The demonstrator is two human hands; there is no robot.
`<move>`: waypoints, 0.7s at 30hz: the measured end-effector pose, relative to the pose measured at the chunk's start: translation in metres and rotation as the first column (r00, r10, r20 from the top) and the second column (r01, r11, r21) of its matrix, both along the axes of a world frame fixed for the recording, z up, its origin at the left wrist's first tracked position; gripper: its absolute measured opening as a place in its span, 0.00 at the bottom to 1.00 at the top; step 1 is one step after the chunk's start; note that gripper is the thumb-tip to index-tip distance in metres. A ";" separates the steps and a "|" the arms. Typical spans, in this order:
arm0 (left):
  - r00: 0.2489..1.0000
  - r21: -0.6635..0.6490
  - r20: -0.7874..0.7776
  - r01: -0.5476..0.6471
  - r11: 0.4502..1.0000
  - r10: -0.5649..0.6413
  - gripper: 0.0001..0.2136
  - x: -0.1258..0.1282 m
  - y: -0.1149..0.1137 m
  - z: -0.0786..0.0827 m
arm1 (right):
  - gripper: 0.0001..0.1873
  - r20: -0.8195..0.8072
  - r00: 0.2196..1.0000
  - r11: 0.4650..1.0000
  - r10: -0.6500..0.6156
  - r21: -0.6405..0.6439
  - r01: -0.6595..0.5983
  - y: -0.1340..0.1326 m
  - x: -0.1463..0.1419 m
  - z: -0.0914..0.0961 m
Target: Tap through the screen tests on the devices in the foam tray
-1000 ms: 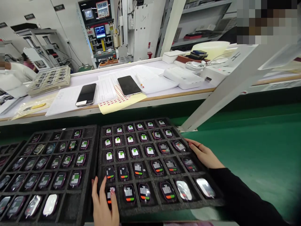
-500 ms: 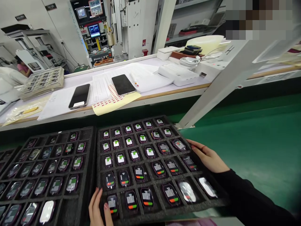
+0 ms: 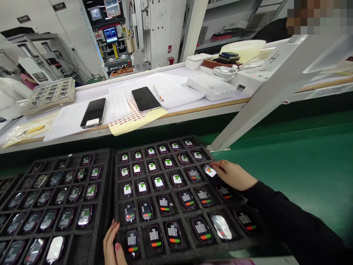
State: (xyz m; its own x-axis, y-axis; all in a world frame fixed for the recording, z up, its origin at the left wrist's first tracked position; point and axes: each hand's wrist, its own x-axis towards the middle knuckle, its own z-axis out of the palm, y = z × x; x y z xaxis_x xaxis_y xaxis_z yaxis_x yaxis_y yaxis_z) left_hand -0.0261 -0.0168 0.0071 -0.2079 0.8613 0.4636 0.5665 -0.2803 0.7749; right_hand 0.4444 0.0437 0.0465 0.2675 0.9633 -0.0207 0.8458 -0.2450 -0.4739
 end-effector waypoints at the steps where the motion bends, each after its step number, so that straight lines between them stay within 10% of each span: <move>1: 1.000 0.003 0.019 -0.002 1.000 0.002 0.15 0.001 0.000 0.001 | 0.18 0.006 1.000 1.000 0.005 -0.019 -0.005 0.001 0.000 0.001; 14: 0.994 -0.086 0.109 0.027 0.996 -0.018 0.17 -0.002 0.000 0.004 | 0.23 -0.170 0.985 0.980 -0.019 -0.199 -0.015 0.000 -0.002 0.018; 21: 0.999 0.094 0.036 -0.005 0.996 0.001 0.11 -0.001 0.005 0.031 | 0.27 -0.270 0.962 0.976 -0.046 -0.216 -0.014 -0.001 -0.005 0.024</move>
